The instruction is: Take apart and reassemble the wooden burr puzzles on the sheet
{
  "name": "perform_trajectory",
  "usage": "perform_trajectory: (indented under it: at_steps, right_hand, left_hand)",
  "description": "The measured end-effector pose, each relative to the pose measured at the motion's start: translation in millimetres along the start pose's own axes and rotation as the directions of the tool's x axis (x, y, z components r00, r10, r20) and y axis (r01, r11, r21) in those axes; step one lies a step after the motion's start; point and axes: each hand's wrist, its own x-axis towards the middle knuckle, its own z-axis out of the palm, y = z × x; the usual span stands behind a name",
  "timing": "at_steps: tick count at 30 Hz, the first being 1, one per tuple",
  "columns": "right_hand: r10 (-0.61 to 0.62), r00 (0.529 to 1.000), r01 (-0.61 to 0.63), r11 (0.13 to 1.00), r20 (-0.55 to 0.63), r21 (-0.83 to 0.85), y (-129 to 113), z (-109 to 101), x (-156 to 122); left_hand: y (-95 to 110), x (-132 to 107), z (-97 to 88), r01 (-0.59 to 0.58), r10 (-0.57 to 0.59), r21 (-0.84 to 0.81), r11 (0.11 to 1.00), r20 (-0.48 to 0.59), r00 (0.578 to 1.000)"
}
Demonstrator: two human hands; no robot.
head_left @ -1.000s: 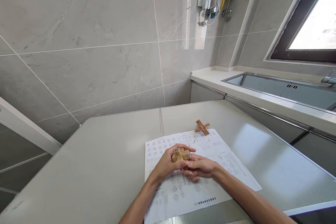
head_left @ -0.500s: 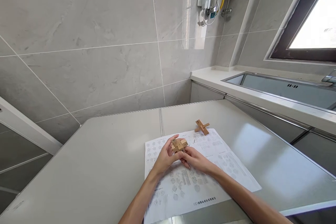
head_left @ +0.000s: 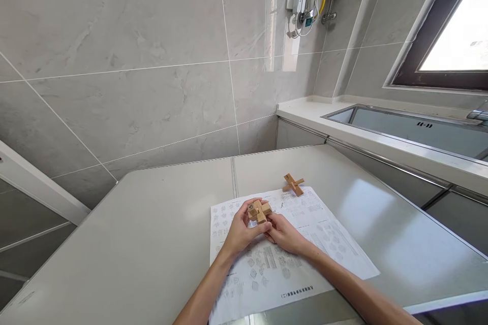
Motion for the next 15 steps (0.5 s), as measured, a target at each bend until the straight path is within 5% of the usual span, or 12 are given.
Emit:
perform_trajectory:
  at_steps: [15]
  right_hand:
    - [-0.017,0.999,0.018,0.999,-0.034,0.027,0.0,0.1,0.6]
  left_hand:
    - [-0.9,-2.3,4.1,-0.072,0.075,0.062,0.995,-0.051,0.996]
